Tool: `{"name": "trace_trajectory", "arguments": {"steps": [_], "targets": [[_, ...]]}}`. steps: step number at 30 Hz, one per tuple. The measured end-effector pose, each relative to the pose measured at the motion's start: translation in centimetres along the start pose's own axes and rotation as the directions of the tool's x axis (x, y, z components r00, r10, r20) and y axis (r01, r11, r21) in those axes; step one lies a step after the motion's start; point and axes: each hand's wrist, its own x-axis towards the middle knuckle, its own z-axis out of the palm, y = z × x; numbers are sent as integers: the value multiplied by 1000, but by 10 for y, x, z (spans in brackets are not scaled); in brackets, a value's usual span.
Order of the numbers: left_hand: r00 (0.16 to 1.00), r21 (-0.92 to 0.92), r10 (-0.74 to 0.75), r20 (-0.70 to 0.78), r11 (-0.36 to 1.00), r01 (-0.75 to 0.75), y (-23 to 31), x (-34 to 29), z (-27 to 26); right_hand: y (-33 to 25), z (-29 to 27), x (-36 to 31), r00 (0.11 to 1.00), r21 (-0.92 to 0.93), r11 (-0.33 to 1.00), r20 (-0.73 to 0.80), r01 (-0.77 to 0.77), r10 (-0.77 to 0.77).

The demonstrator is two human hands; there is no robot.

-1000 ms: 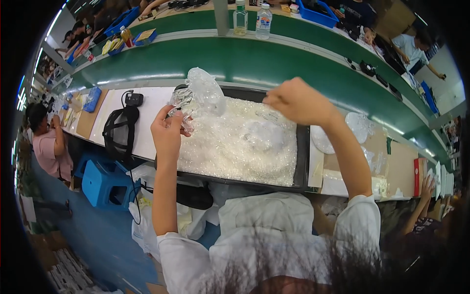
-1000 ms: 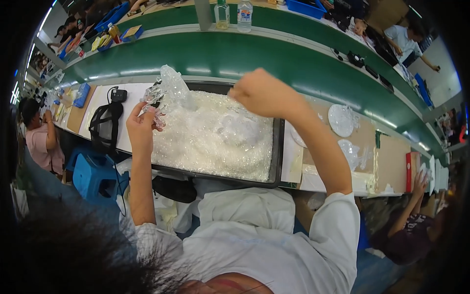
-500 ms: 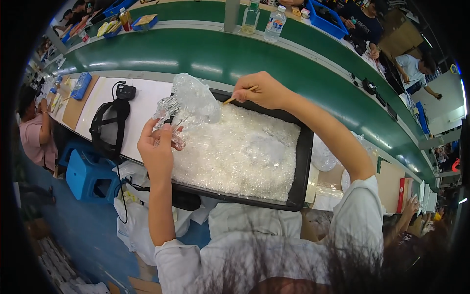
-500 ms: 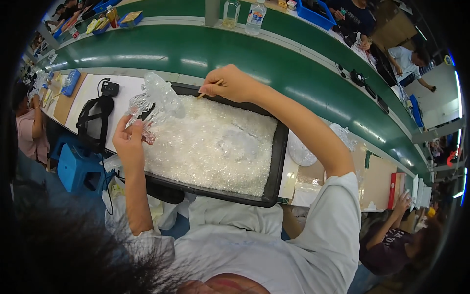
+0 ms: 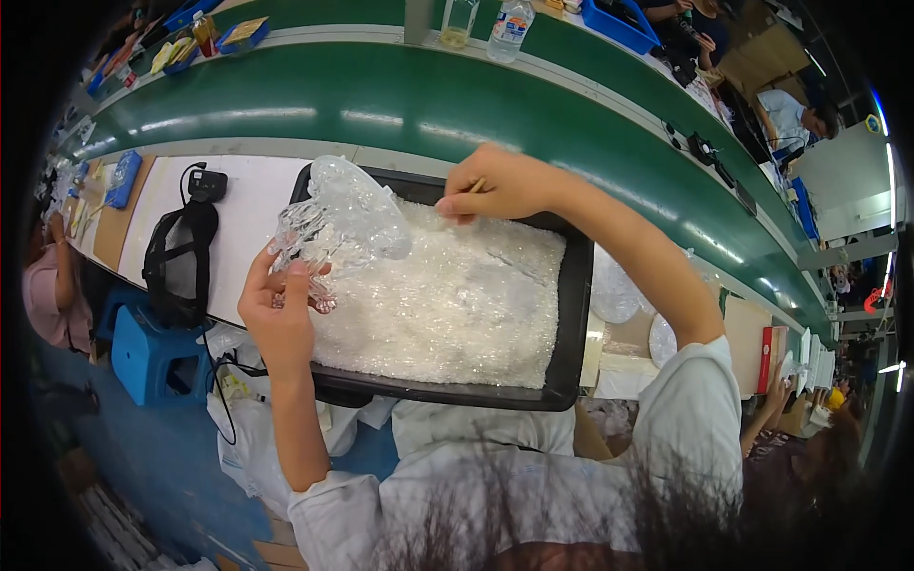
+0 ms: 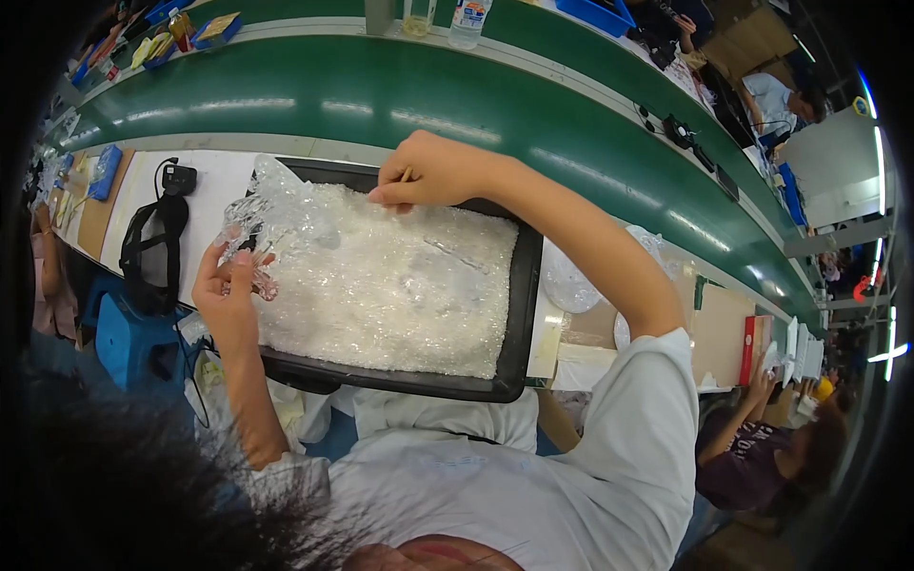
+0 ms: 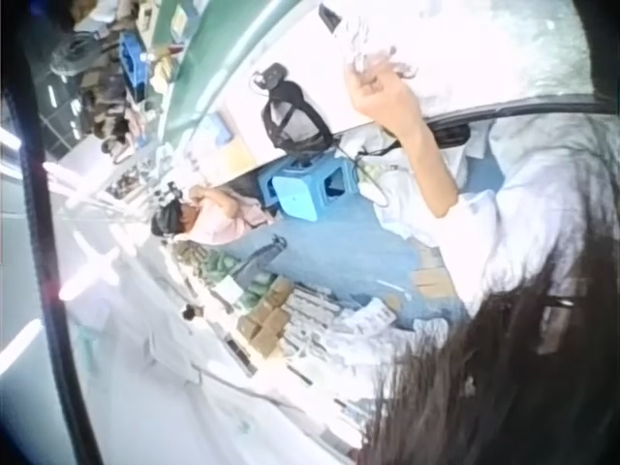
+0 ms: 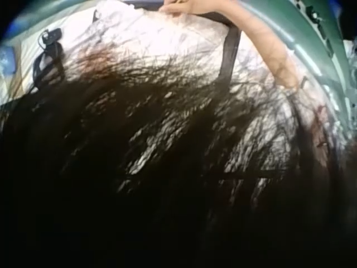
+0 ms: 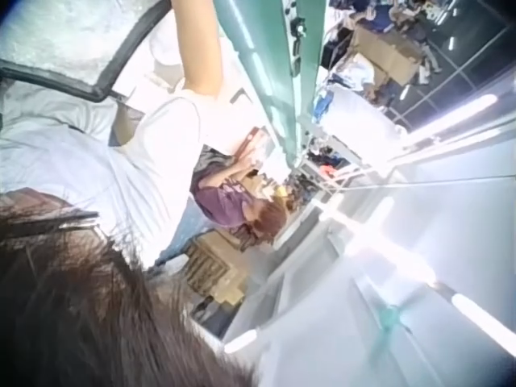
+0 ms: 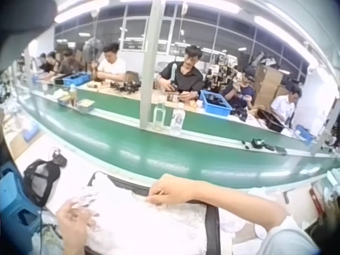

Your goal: Applying adhesive to plastic components and coating them with decorative beads for light fixture assembly.

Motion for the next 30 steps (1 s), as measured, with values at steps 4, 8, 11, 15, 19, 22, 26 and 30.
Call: {"name": "trace_trajectory", "arguments": {"steps": [4, 8, 11, 15, 19, 22, 26, 30], "targets": [[1000, 37, -2, 6, 999, 1, 10, 0, 2, -15, -17, -12, 992, 98, 988, 53, -116, 111], [1000, 39, 10, 15, 999, -11, 5, 2, -1, 1, 12, 16, 988, 16, 990, -64, 138, -137], [1000, 25, 22, -14, 999, -22, 1, 1, -2, -13, 14, 18, 990, 36, 991, 47, 130, -132], [998, 8, 52, -28, 999, -52, -1, 0, -3, -32, -6, -3, 910, 220, 950, 397, -220, 119], [999, 19, 46, 1, 999, -46, 4, 4, 1, -24, 3, 2, 984, 73, 992, 138, 106, -115], [999, 36, 51, -6, 998, -51, 5, 4, 2, -36, 11, 3, 946, 27, 999, 321, 41, -47], [999, 26, 33, 36, 999, -34, 3, 1, -4, -56, -14, -28, 962, 216, 960, 244, -178, 124], [996, -2, 54, 70, 999, -53, 4, -6, -4, -82, 0, -65, 983, 317, 937, -65, -144, 173]]}}
